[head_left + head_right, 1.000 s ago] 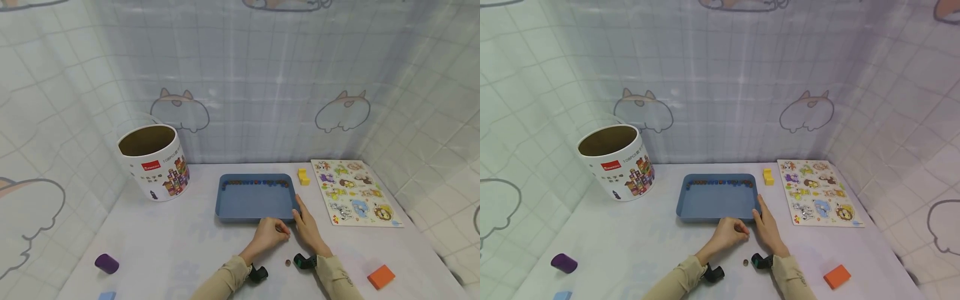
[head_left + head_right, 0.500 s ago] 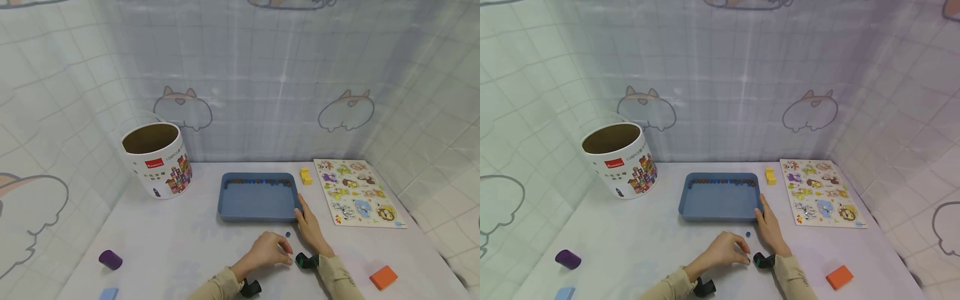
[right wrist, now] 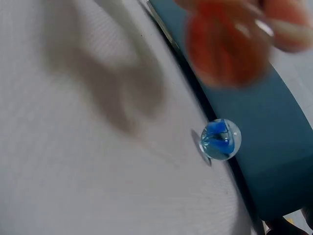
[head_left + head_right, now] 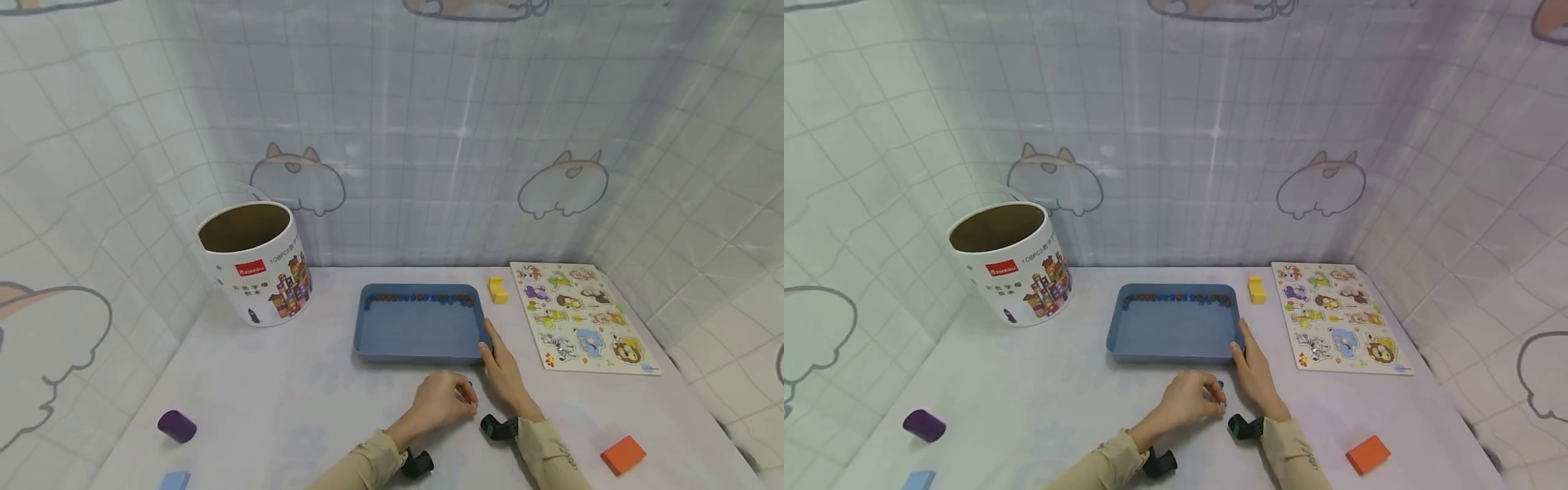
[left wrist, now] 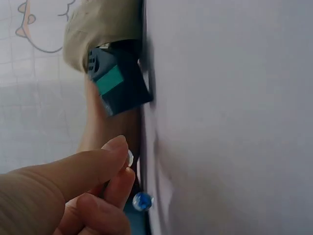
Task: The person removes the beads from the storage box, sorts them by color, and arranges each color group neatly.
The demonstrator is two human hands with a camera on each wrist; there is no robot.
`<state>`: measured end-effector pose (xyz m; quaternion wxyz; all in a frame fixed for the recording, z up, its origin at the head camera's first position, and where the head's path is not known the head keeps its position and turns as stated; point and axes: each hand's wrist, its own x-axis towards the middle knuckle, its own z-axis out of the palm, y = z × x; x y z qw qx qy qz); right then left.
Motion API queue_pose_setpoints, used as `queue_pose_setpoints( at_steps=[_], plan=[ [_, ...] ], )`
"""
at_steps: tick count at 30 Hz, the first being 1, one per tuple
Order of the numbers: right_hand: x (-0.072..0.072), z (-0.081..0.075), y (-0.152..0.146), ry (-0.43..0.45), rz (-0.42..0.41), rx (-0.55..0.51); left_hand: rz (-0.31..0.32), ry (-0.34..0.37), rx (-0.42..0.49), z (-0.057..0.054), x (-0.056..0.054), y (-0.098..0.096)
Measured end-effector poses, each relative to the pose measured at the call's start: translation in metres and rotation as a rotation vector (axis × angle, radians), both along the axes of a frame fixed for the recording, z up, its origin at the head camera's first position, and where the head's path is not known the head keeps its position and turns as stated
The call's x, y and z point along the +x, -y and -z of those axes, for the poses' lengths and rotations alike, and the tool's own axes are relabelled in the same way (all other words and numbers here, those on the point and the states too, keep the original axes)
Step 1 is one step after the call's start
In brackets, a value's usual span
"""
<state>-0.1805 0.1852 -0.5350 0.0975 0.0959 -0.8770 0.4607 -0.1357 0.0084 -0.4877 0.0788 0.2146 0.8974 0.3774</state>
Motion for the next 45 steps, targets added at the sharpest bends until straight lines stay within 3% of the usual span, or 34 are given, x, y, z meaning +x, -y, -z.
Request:
queue_pose_setpoints(
  at_steps=[8,12,15,18,22,26,30,33,36,40,45],
  plan=[
    [0.002,0.0,0.002,0.018,-0.013,-0.007,0.013,0.044,-0.022,0.005,0.0,-0.003],
    [0.002,-0.002,0.001,0.0,-0.001,-0.003,0.022,0.027,-0.03,0.0,0.0,-0.002],
    [0.001,-0.002,0.0,0.001,-0.002,0.003,0.014,0.027,-0.015,-0.009,-0.006,0.001],
    [-0.001,-0.002,-0.002,0.012,-0.001,-0.004,-0.019,0.042,0.047,-0.027,-0.027,0.004],
    [-0.002,-0.001,-0.002,0.014,0.006,-0.017,-0.105,0.186,0.227,-0.046,-0.077,0.008],
    [-0.002,0.0,0.0,0.005,0.002,-0.02,-0.272,0.344,0.326,-0.043,-0.13,0.013],
    [-0.001,0.0,0.003,-0.008,0.003,-0.033,-0.439,0.388,0.314,-0.028,-0.162,0.015],
    [0.0,0.001,0.005,-0.005,0.005,-0.042,-0.498,0.368,0.293,-0.018,-0.17,0.013],
    [0.001,0.001,0.006,0.002,0.001,-0.04,-0.515,0.303,0.254,-0.013,-0.17,0.01],
    [0.0,0.001,0.005,0.008,0.009,-0.03,-0.526,0.213,0.183,-0.011,-0.168,0.003],
    [-0.001,0.002,0.002,0.013,0.017,-0.024,-0.523,0.154,0.058,-0.012,-0.17,-0.009]
  ],
)
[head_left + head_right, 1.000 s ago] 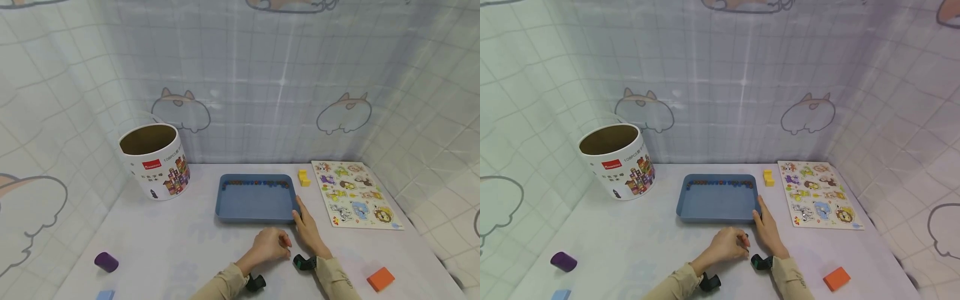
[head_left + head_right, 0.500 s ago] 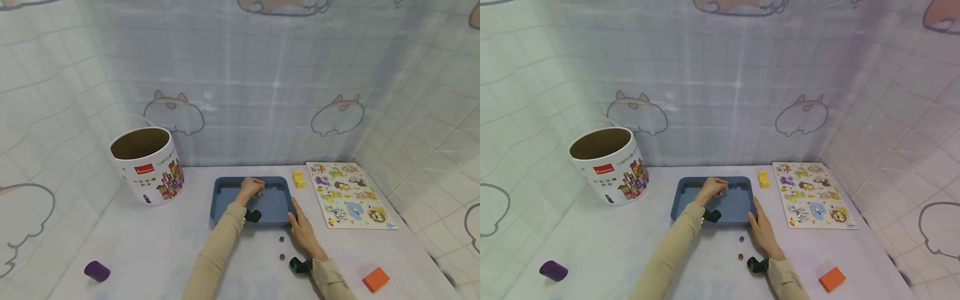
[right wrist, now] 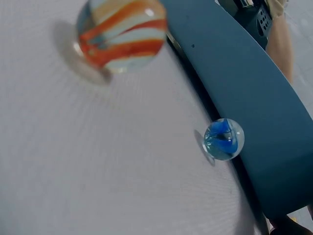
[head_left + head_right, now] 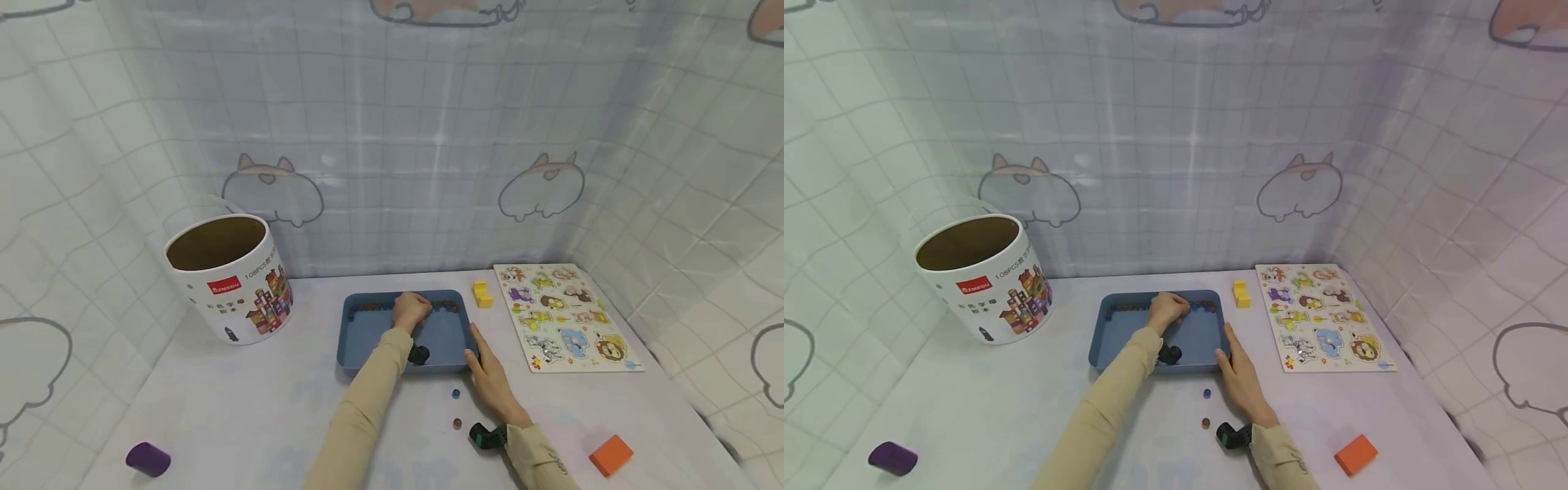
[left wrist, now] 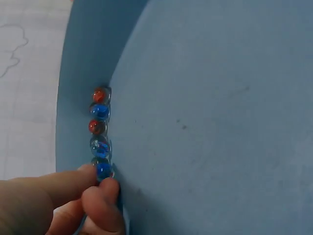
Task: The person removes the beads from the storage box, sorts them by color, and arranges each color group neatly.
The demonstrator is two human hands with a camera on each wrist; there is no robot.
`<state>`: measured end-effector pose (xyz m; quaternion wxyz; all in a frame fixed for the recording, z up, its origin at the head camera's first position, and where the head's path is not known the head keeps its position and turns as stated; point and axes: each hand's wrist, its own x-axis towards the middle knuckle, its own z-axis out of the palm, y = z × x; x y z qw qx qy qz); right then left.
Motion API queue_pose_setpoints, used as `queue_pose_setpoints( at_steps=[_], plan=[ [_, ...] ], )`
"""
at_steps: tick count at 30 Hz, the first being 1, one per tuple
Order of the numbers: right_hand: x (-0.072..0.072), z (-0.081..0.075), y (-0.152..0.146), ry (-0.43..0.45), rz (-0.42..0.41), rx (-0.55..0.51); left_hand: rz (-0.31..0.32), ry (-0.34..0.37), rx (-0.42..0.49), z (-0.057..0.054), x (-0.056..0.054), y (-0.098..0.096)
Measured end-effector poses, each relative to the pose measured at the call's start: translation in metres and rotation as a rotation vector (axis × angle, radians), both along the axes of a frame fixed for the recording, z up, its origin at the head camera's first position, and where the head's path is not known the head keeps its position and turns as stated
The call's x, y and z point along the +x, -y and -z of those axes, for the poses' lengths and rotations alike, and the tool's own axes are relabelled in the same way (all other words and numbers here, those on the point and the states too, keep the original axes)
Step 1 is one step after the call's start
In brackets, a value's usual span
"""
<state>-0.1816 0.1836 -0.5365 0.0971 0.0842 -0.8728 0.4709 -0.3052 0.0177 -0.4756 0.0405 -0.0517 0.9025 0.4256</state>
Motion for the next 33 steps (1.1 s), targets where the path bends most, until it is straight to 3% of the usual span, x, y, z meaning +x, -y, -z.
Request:
queue_pose_setpoints(
  at_steps=[6,9,13,17,23,28,33],
  plan=[
    [0.0,0.002,0.005,0.0,-0.009,0.004,0.049,0.008,-0.08,-0.002,0.003,0.003],
    [0.001,0.003,0.006,0.0,-0.014,0.006,0.088,0.024,-0.046,-0.008,0.007,0.01],
    [0.002,0.003,0.005,-0.009,-0.008,0.01,0.173,0.039,0.069,-0.02,0.014,0.02],
    [0.001,0.001,0.0,-0.021,-0.012,0.005,0.267,0.035,0.16,-0.031,0.036,0.029],
    [0.0,0.0,-0.003,-0.013,-0.011,0.01,0.424,0.024,0.2,-0.033,0.089,0.035],
    [0.0,-0.002,-0.003,0.006,-0.014,0.015,0.562,0.078,0.229,-0.022,0.119,0.037],
    [0.003,-0.004,-0.001,0.009,-0.018,0.007,0.558,0.081,0.147,-0.002,0.133,0.036]
  ],
)
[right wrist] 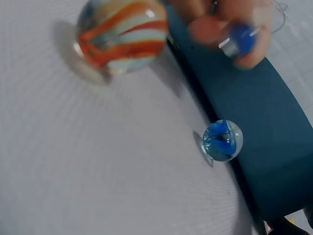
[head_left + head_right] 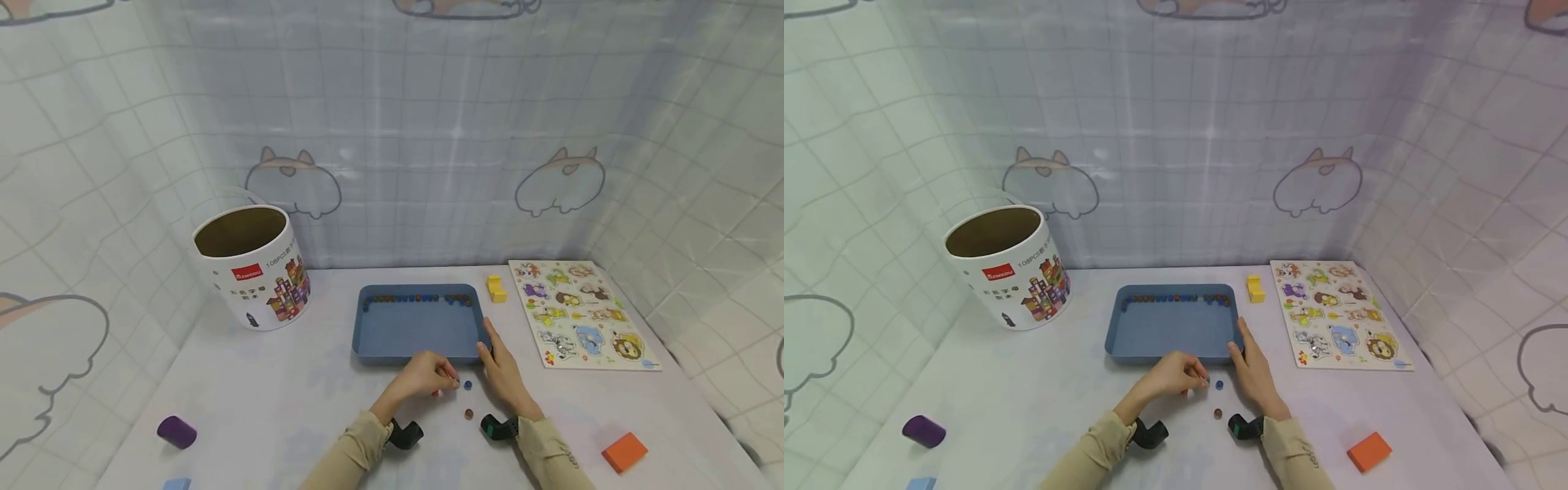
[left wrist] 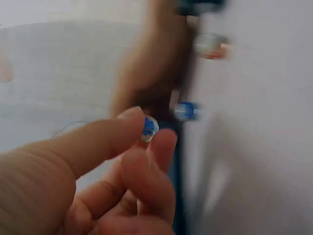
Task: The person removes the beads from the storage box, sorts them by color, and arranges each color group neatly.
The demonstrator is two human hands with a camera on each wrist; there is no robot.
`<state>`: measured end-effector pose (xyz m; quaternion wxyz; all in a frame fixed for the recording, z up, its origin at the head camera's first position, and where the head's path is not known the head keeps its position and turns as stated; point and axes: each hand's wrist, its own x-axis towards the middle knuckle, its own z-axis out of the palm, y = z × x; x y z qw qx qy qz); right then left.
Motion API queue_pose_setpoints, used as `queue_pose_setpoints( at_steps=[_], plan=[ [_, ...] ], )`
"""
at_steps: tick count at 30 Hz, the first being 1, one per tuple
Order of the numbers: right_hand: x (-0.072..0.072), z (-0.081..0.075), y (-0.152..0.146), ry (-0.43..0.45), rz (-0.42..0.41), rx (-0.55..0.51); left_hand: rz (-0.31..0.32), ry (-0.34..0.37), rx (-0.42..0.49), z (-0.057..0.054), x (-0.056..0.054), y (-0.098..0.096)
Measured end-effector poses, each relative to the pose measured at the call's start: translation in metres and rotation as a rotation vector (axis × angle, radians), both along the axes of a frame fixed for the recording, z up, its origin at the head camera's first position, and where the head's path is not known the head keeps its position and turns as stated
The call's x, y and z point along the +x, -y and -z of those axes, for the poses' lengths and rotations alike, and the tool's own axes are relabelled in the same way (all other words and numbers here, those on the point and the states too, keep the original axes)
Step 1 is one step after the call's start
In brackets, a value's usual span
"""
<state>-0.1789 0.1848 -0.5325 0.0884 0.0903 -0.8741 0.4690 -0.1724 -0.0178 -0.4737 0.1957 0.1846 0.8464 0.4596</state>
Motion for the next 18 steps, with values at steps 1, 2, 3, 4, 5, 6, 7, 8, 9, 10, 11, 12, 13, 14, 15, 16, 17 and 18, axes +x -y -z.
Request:
queue_pose_setpoints(
  at_steps=[1,2,3,4,5,6,7,8,9,10,11,12,13,14,15,16,17,18],
  plan=[
    [0.0,0.0,0.0,0.0,0.0,0.001,-0.01,-0.025,-0.018,0.003,0.001,-0.002],
    [0.0,0.0,0.0,-0.001,0.0,0.001,-0.023,-0.053,-0.033,0.006,0.002,-0.004],
    [0.0,0.0,-0.001,-0.001,0.0,0.004,-0.035,-0.083,-0.054,0.009,0.003,-0.006],
    [-0.001,0.0,-0.001,0.001,0.0,0.005,-0.047,-0.11,-0.078,0.011,0.005,-0.008],
    [-0.001,0.0,0.0,0.003,0.001,0.005,-0.057,-0.14,-0.101,0.012,0.006,-0.01],
    [-0.001,0.0,0.0,0.006,0.003,0.004,-0.068,-0.167,-0.124,0.014,0.007,-0.011],
    [-0.001,0.001,0.0,0.006,0.004,0.006,-0.08,-0.194,-0.146,0.015,0.008,-0.013],
    [-0.001,0.001,0.0,0.006,0.006,0.005,-0.092,-0.214,-0.169,0.015,0.009,-0.015],
    [-0.002,0.001,0.0,0.005,0.007,0.004,-0.1,-0.227,-0.189,0.015,0.01,-0.016],
    [-0.001,0.001,0.0,0.004,0.008,0.001,-0.105,-0.239,-0.206,0.014,0.011,-0.017],
    [-0.002,0.001,0.0,0.001,0.008,0.0,-0.106,-0.246,-0.216,0.013,0.012,-0.017],
    [-0.001,0.001,0.0,0.0,0.009,0.0,-0.102,-0.247,-0.221,0.011,0.012,-0.017],
    [-0.001,0.001,0.0,-0.003,0.008,0.002,-0.092,-0.234,-0.216,0.009,0.013,-0.017],
    [-0.001,0.001,0.0,-0.005,0.007,0.0,-0.075,-0.214,-0.202,0.004,0.012,-0.016],
    [-0.001,0.001,0.0,-0.007,0.007,-0.002,-0.056,-0.186,-0.174,0.0,0.01,-0.015],
    [-0.002,0.001,0.0,-0.009,0.006,0.0,-0.039,-0.16,-0.145,-0.006,0.008,-0.014],
    [-0.002,0.001,-0.001,-0.01,0.005,-0.001,-0.028,-0.137,-0.11,-0.012,0.003,-0.013],
    [-0.002,0.001,-0.001,-0.011,0.004,-0.001,-0.022,-0.109,-0.074,-0.018,-0.002,-0.011]
  ],
)
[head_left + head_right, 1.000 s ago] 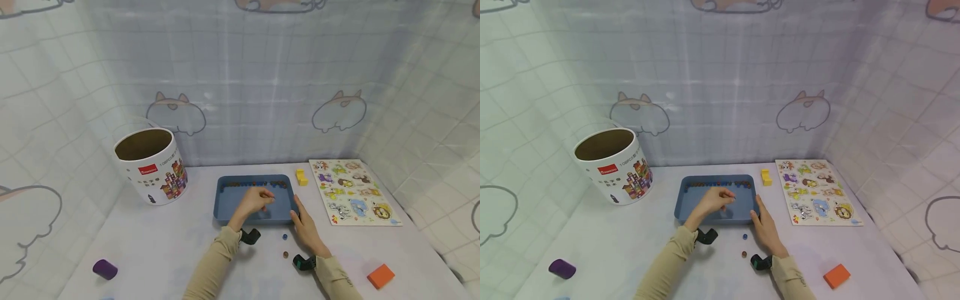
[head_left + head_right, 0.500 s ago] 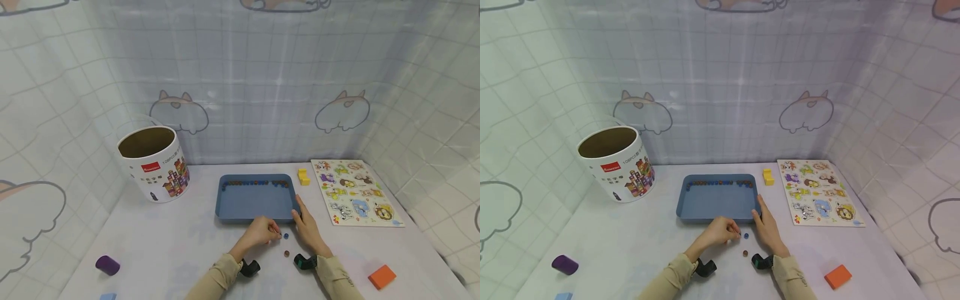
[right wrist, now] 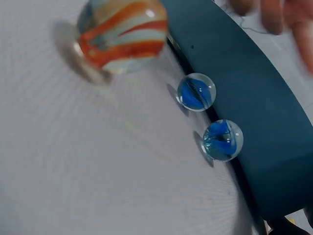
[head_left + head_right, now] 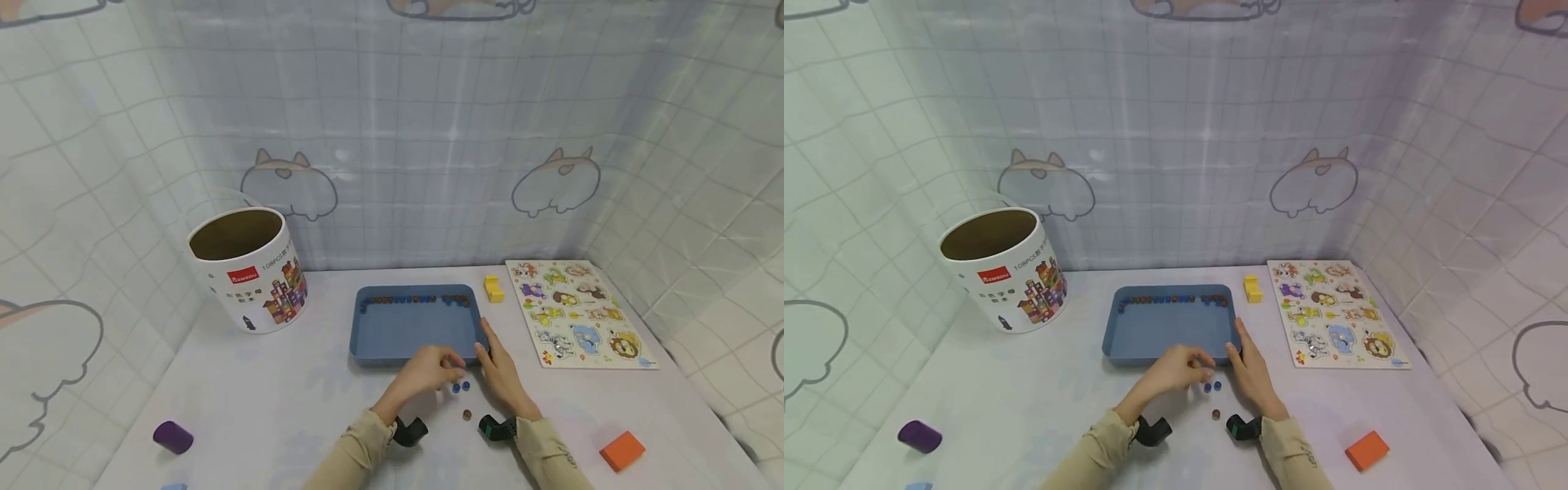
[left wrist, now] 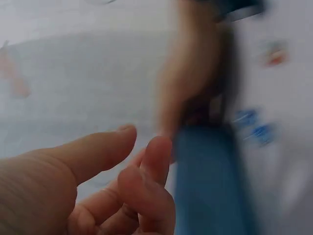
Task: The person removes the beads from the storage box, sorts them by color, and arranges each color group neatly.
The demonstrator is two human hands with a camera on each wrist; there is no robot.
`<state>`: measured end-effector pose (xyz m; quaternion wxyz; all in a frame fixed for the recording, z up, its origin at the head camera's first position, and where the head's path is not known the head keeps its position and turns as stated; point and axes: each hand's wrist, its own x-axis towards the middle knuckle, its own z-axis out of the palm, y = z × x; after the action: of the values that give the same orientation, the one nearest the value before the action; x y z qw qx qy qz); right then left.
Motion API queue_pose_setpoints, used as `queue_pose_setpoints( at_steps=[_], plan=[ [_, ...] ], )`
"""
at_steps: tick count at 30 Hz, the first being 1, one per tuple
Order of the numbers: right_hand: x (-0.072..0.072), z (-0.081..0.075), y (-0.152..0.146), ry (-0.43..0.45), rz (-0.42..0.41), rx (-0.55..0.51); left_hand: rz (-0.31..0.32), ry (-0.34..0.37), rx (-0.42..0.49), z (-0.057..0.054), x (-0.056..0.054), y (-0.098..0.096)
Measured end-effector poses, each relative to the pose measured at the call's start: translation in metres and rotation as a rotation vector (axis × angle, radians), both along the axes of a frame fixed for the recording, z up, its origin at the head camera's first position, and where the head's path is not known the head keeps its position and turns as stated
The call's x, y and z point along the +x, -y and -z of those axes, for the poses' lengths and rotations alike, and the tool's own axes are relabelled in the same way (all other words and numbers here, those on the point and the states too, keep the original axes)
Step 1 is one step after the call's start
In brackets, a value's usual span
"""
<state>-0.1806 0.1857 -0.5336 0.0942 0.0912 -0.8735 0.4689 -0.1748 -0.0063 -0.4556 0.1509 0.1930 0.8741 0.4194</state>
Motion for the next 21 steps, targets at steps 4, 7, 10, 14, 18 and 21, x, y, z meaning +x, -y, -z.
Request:
queue_pose_setpoints(
  at_steps=[4,7,10,14,18,21],
  plan=[
    [-0.002,0.0,-0.003,-0.004,0.008,-0.01,-0.04,0.066,0.118,-0.021,-0.04,0.001],
    [-0.003,0.002,-0.003,0.004,0.016,-0.008,-0.103,0.103,0.156,-0.023,-0.076,0.0],
    [-0.002,0.004,-0.002,0.018,0.017,-0.009,-0.168,0.147,0.16,-0.015,-0.105,-0.002],
    [-0.001,0.005,0.001,0.026,0.015,-0.019,-0.249,0.2,0.146,-0.001,-0.128,-0.008],
    [-0.001,0.004,0.002,0.032,0.02,-0.025,-0.304,0.226,0.139,0.009,-0.139,-0.017],
    [-0.002,0.004,0.003,0.03,0.023,-0.027,-0.323,0.205,0.12,0.015,-0.143,-0.023]
  ],
)
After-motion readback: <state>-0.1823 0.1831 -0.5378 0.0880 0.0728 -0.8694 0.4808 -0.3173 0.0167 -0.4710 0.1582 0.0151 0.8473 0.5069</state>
